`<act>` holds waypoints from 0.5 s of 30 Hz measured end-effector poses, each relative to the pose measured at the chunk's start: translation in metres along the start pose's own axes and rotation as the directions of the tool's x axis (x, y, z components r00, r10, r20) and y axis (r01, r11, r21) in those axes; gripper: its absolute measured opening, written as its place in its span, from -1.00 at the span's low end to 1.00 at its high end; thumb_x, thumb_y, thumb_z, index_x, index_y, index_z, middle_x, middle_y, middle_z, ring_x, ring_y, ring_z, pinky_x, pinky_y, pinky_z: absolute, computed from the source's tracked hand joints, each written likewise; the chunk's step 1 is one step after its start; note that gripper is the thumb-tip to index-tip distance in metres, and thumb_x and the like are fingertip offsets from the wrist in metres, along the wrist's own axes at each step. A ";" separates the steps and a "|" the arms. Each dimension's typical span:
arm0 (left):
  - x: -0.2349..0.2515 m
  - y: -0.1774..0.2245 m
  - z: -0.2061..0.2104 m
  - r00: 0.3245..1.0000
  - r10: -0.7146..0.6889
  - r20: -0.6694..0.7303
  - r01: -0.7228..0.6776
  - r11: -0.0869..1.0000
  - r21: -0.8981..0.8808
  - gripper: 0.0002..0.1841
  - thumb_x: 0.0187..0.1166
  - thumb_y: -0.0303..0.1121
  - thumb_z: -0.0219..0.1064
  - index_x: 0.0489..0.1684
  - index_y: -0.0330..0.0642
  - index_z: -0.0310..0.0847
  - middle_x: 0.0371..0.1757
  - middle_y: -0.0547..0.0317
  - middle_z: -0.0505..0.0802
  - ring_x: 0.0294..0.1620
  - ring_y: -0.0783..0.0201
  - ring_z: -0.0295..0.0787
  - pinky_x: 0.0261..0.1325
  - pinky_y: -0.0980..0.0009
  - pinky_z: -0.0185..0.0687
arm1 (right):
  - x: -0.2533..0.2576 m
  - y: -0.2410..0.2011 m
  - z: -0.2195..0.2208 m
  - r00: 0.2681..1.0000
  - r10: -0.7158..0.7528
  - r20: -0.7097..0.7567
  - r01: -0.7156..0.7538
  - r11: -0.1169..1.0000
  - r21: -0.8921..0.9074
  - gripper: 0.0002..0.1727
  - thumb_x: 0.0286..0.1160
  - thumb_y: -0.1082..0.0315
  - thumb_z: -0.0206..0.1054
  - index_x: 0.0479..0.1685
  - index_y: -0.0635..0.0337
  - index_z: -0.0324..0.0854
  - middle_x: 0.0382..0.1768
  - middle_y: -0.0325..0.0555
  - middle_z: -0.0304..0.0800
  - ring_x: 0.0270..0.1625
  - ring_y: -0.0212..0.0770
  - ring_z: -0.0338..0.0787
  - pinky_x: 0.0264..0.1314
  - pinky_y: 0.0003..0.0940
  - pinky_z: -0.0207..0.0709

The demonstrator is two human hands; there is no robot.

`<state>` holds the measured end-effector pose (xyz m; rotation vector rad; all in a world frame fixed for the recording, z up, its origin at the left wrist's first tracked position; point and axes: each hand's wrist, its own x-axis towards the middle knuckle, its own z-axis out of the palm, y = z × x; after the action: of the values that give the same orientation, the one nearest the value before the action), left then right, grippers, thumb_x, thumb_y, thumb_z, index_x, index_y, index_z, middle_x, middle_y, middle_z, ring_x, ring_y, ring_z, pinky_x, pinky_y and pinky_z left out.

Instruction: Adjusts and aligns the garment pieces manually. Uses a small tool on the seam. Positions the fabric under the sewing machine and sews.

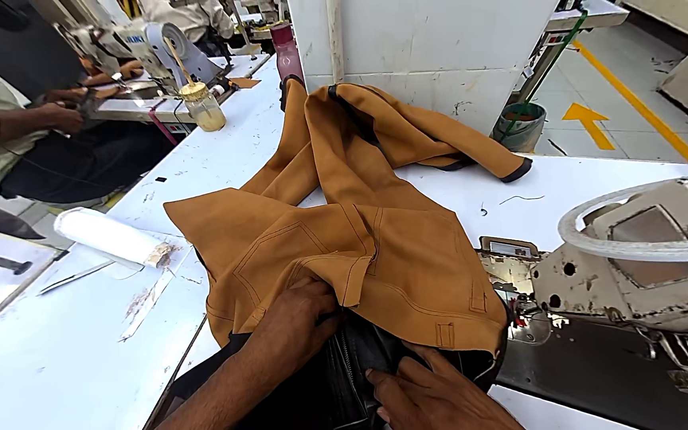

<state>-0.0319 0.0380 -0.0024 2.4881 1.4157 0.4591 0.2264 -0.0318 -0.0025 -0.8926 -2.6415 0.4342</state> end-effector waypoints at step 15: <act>0.004 0.013 -0.018 0.970 -0.064 0.235 0.056 0.998 0.042 -0.61 0.54 0.17 0.38 -0.10 0.11 0.93 -0.07 0.27 0.85 0.15 0.28 0.73 0.25 0.31 0.66 | -0.008 0.002 0.003 0.999 0.018 0.045 -0.018 1.000 0.015 -0.67 0.90 0.16 -0.04 0.04 0.07 0.63 -0.05 -0.16 0.83 0.04 -0.10 0.79 0.61 0.06 0.29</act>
<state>-0.0261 0.0361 0.0195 2.4231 1.4085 0.1203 0.2325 -0.0363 -0.0076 -0.9131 -2.6692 0.4840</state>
